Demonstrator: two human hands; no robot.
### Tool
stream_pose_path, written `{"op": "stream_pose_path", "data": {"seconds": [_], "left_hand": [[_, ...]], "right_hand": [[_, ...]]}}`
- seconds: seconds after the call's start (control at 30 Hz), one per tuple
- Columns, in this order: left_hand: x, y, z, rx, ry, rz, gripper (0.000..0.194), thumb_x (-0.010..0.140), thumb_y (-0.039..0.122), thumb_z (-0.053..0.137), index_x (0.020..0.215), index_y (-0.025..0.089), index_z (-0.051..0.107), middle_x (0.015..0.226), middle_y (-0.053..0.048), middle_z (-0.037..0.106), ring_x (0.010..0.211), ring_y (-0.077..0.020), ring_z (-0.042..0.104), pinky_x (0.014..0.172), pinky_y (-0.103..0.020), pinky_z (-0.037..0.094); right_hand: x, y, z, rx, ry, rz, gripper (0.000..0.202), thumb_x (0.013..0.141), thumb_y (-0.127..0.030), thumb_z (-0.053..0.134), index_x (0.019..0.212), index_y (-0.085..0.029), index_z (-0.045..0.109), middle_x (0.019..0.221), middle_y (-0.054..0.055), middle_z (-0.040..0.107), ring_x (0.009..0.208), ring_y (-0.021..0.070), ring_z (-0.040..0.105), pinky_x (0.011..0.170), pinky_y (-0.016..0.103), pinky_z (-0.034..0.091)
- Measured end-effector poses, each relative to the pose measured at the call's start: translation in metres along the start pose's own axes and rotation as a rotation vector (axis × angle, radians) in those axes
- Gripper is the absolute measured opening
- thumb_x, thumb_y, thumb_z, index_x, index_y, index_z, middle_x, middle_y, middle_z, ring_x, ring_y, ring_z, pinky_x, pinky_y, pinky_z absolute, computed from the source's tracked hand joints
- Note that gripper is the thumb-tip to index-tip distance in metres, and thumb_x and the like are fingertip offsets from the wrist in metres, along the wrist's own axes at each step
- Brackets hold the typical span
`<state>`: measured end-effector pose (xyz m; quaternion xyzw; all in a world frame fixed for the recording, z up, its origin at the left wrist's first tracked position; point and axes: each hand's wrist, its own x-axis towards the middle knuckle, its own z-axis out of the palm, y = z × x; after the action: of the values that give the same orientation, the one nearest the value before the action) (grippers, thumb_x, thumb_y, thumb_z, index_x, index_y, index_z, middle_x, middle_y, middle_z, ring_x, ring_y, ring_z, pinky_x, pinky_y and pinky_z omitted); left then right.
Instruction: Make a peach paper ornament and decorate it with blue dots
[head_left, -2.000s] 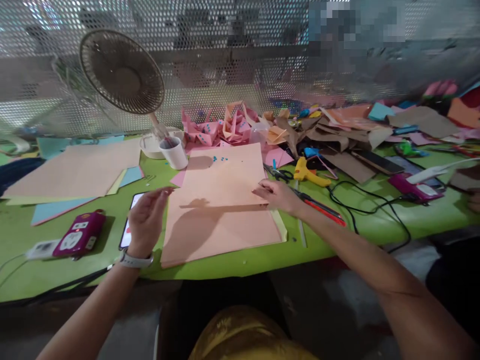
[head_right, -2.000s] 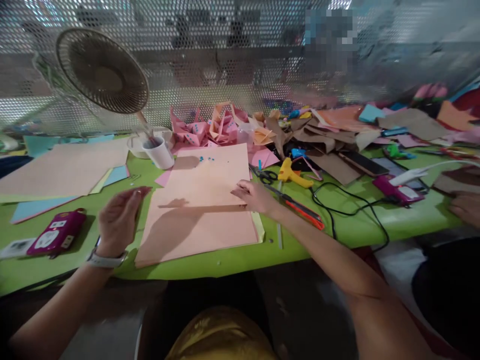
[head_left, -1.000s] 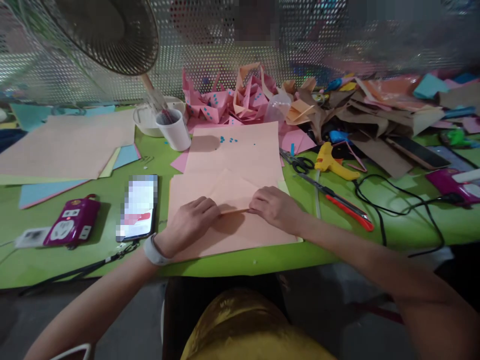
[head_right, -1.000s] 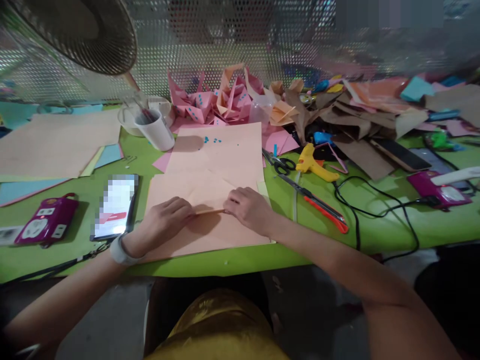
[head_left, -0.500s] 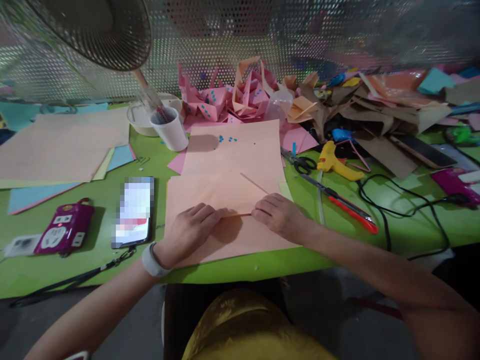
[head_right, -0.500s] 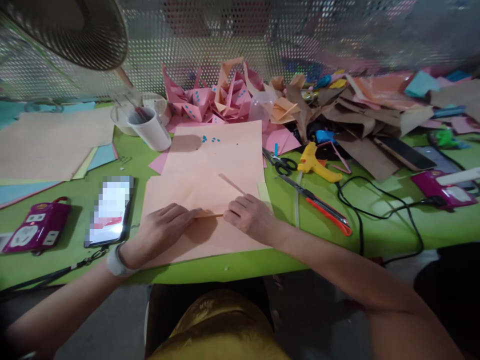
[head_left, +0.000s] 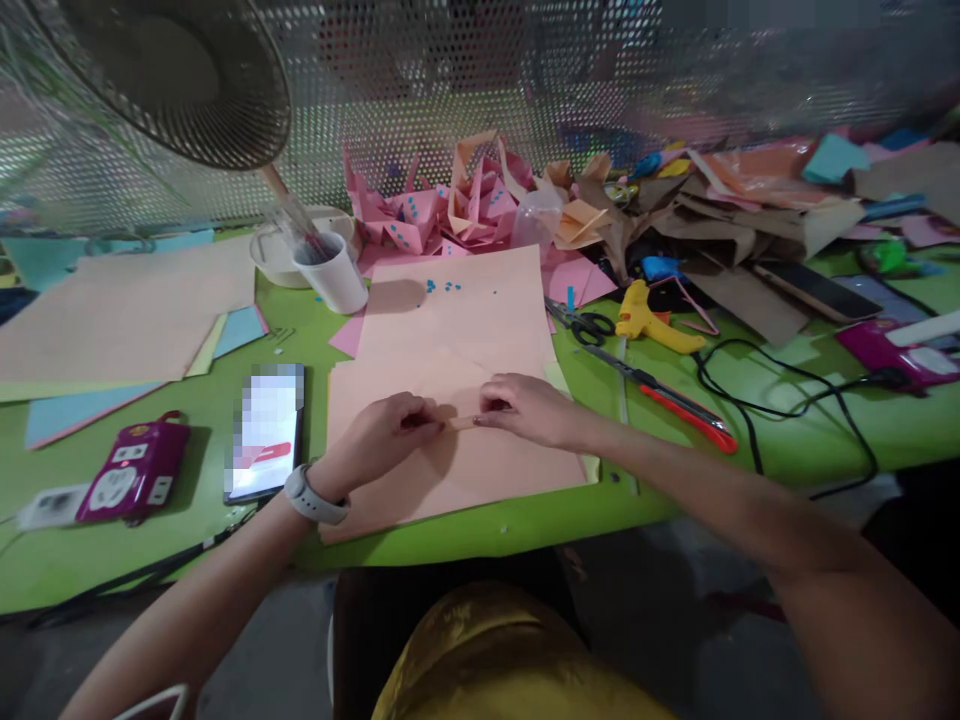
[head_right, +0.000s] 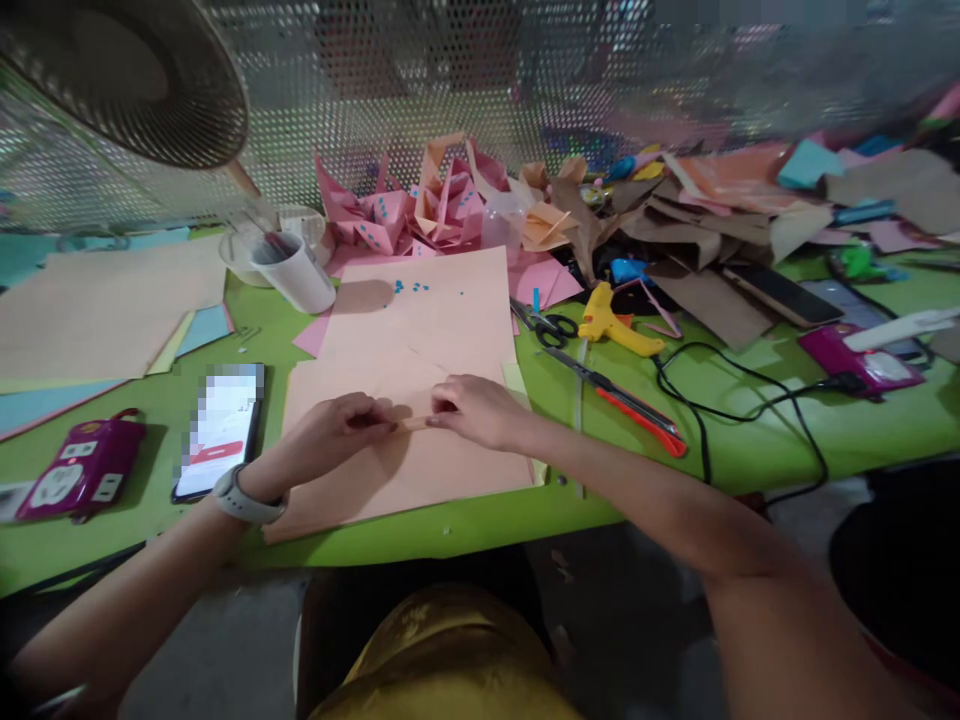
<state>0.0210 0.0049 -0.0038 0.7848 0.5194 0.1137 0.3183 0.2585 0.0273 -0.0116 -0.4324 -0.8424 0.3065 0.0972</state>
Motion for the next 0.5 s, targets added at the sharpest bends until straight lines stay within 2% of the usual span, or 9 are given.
{"op": "stream_pose_path", "data": {"seconds": [0.13, 0.27, 0.5], "left_hand": [[0.0051, 0.0056, -0.0031, 0.001, -0.066, -0.04, 0.022, 0.087, 0.038, 0.054, 0.083, 0.02, 0.066, 0.072, 0.0, 0.06, 0.065, -0.0149, 0.052, 0.059, -0.028, 0.036], [0.0071, 0.0057, -0.0023, -0.043, -0.106, -0.035, 0.024, 0.087, 0.042, 0.053, 0.083, 0.02, 0.063, 0.074, -0.001, 0.061, 0.068, -0.0158, 0.053, 0.061, -0.028, 0.037], [0.0049, 0.009, 0.0013, 0.129, -0.033, 0.004, 0.025, 0.088, 0.038, 0.05, 0.075, 0.019, 0.06, 0.073, -0.003, 0.061, 0.063, -0.0158, 0.053, 0.057, -0.028, 0.035]], "right_hand": [[0.0047, 0.0023, -0.0036, 0.074, -0.054, 0.049, 0.015, 0.084, -0.032, 0.067, 0.08, -0.018, 0.064, 0.08, 0.002, 0.064, 0.069, 0.0139, 0.053, 0.058, 0.025, 0.031], [0.0061, 0.0051, -0.0037, 0.121, -0.09, 0.002, 0.015, 0.084, -0.032, 0.067, 0.084, -0.017, 0.065, 0.08, 0.002, 0.064, 0.069, 0.0138, 0.053, 0.059, 0.024, 0.032], [0.0077, 0.0066, 0.0008, 0.069, -0.064, -0.024, 0.016, 0.085, -0.032, 0.066, 0.08, -0.016, 0.064, 0.08, 0.003, 0.065, 0.074, 0.0147, 0.055, 0.063, 0.025, 0.033]]}}
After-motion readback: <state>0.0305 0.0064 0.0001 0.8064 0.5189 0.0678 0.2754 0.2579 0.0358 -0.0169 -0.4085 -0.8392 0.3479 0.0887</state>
